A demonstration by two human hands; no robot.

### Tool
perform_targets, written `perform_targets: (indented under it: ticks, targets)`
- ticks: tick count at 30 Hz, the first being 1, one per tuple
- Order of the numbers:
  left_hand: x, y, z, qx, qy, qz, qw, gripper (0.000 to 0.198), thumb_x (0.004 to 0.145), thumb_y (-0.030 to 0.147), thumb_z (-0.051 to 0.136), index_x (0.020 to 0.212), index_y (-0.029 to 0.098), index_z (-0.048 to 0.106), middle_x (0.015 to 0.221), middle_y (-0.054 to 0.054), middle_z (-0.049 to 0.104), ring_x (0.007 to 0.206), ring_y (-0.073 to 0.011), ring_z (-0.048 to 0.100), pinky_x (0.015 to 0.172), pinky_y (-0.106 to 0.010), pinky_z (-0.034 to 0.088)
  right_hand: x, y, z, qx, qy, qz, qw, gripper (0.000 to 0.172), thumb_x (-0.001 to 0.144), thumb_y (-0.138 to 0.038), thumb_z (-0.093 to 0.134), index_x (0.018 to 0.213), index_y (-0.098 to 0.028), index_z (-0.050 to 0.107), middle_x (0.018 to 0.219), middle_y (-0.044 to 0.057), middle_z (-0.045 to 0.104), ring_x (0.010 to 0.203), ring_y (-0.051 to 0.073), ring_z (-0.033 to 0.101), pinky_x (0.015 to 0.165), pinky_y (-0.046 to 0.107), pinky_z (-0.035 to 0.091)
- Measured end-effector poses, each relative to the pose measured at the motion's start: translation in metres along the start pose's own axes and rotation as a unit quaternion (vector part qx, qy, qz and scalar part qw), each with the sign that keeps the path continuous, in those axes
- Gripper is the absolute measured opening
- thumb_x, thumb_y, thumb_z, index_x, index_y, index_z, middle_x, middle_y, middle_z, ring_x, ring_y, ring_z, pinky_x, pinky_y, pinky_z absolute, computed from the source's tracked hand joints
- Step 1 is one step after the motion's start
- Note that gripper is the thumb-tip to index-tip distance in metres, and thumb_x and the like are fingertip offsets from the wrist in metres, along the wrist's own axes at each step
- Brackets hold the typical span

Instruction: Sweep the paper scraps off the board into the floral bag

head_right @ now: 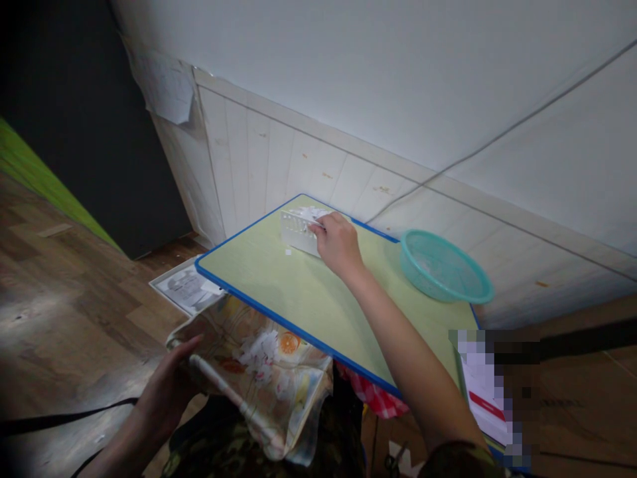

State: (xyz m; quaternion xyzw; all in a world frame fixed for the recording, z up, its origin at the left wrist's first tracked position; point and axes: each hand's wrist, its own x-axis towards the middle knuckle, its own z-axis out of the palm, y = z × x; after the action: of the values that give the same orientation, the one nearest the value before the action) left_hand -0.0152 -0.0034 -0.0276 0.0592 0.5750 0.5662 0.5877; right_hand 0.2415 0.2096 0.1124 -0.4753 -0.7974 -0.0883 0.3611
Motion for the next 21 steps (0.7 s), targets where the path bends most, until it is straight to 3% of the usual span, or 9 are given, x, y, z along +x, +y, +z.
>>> perform_targets:
  ticks: [6,12,16,21]
  targets:
    - [0.001,-0.002,0.0,-0.004,0.009,0.011,1.0,0.032,0.072,0.034,0.082,0.099,0.019,0.073,0.085,-0.007,0.075,0.07,-0.0272,0.073,0.051,-0.033,0.055,0.004,0.01,-0.01,-0.014,0.033,0.003,0.999,0.015,0.097,-0.027,0.064,0.089,-0.02,0.075,0.093,0.01,0.075,0.089,0.026,0.069,0.083,0.038,0.051]
    - [0.0,0.0,0.0,-0.007,-0.001,-0.003,1.0,0.034,0.069,0.036,0.084,0.096,0.019,0.072,0.08,-0.007,0.074,0.068,-0.0288,0.071,0.05,-0.036,0.056,0.0,0.019,-0.011,-0.034,0.012,0.012,0.999,0.015,0.095,-0.027,0.065,0.088,-0.019,0.075,0.092,0.012,0.076,0.087,0.027,0.07,0.08,0.039,0.052]
    - [0.002,-0.003,-0.002,-0.001,-0.028,0.0,1.0,0.041,0.075,0.036,0.08,0.111,0.019,0.073,0.083,-0.008,0.078,0.068,-0.0298,0.073,0.051,-0.037,0.056,-0.011,0.012,-0.027,-0.032,0.005,-0.012,0.999,0.016,0.095,-0.031,0.065,0.086,-0.02,0.074,0.087,0.01,0.075,0.084,0.027,0.069,0.077,0.038,0.051]
    - [0.003,-0.002,-0.001,0.003,-0.004,0.003,1.0,0.034,0.075,0.033,0.079,0.104,0.018,0.073,0.082,-0.005,0.077,0.064,-0.0248,0.071,0.051,-0.034,0.056,-0.02,0.004,-0.044,-0.023,0.012,-0.022,0.999,0.02,0.096,-0.037,0.067,0.087,-0.022,0.075,0.087,0.008,0.076,0.079,0.025,0.068,0.074,0.037,0.051]
